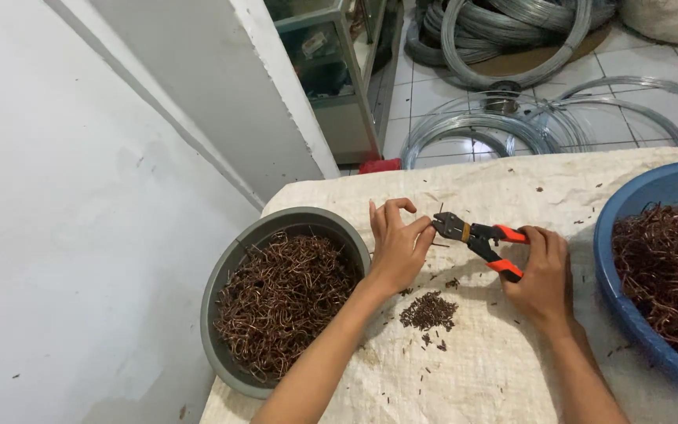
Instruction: Trimming small dried stems using side cutters and sorting them into bowls
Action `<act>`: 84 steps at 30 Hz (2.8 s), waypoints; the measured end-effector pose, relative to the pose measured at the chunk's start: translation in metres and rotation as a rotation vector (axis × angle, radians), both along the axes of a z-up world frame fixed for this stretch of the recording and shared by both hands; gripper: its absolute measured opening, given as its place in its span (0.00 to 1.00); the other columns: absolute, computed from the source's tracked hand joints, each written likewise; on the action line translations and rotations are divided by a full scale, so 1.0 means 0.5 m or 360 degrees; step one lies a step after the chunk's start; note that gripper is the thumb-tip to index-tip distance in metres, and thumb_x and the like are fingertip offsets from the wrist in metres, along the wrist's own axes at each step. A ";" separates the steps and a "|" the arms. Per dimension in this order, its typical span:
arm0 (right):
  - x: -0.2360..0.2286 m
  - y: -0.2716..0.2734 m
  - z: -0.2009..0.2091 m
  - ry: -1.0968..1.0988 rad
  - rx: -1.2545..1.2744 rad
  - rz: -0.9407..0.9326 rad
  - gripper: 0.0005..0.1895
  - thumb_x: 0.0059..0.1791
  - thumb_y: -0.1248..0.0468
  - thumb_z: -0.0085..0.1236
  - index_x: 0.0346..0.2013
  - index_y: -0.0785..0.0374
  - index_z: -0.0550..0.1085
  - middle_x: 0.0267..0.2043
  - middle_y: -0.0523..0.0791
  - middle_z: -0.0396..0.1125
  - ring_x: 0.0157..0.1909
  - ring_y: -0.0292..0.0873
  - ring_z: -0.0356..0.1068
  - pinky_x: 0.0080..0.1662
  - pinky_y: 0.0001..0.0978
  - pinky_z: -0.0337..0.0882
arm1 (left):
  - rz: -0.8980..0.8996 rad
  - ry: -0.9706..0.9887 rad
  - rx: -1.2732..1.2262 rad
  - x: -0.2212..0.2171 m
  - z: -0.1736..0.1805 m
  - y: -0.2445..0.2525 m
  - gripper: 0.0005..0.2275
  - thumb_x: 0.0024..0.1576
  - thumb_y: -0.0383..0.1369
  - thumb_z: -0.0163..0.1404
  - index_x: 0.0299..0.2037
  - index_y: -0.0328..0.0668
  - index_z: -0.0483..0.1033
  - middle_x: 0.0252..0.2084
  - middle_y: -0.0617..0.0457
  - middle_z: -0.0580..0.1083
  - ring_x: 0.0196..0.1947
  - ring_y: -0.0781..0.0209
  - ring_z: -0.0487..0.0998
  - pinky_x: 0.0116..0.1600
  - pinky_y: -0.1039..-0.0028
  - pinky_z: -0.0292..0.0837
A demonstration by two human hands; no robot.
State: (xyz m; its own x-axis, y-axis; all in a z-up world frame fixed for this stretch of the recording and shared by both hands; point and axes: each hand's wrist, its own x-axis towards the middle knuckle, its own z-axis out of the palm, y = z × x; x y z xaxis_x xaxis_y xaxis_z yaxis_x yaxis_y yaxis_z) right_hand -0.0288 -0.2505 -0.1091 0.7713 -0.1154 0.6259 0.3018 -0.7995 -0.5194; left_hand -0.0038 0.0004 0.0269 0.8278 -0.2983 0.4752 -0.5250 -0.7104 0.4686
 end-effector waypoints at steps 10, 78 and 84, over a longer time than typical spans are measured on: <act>0.002 0.007 -0.013 0.0083 0.0004 0.0024 0.40 0.26 0.67 0.66 0.54 0.69 0.70 0.45 0.56 0.63 0.47 0.62 0.64 0.56 0.52 0.64 | -0.0061 0.0001 -0.0073 -0.002 0.002 -0.005 0.12 0.66 0.40 0.37 0.31 0.47 0.64 0.45 0.55 0.56 0.54 0.46 0.58 0.69 0.48 0.41; -0.057 0.047 0.045 0.0244 -0.0214 -0.0235 0.13 0.42 0.63 0.71 0.35 0.64 0.74 0.25 0.47 0.72 0.22 0.45 0.67 0.29 0.39 0.66 | -0.0040 0.0154 0.0051 -0.005 0.011 -0.010 0.17 0.61 0.32 0.35 0.25 0.37 0.75 0.68 0.45 0.60 0.75 0.39 0.38 0.71 0.35 0.10; -0.048 0.055 0.068 0.0445 -0.0158 -0.0215 0.14 0.46 0.62 0.65 0.41 0.66 0.75 0.33 0.49 0.72 0.33 0.48 0.72 0.37 0.41 0.72 | 0.0011 0.0428 0.0064 -0.002 0.019 -0.007 0.18 0.62 0.34 0.32 0.29 0.36 0.77 0.66 0.44 0.58 0.76 0.41 0.35 0.71 0.39 0.06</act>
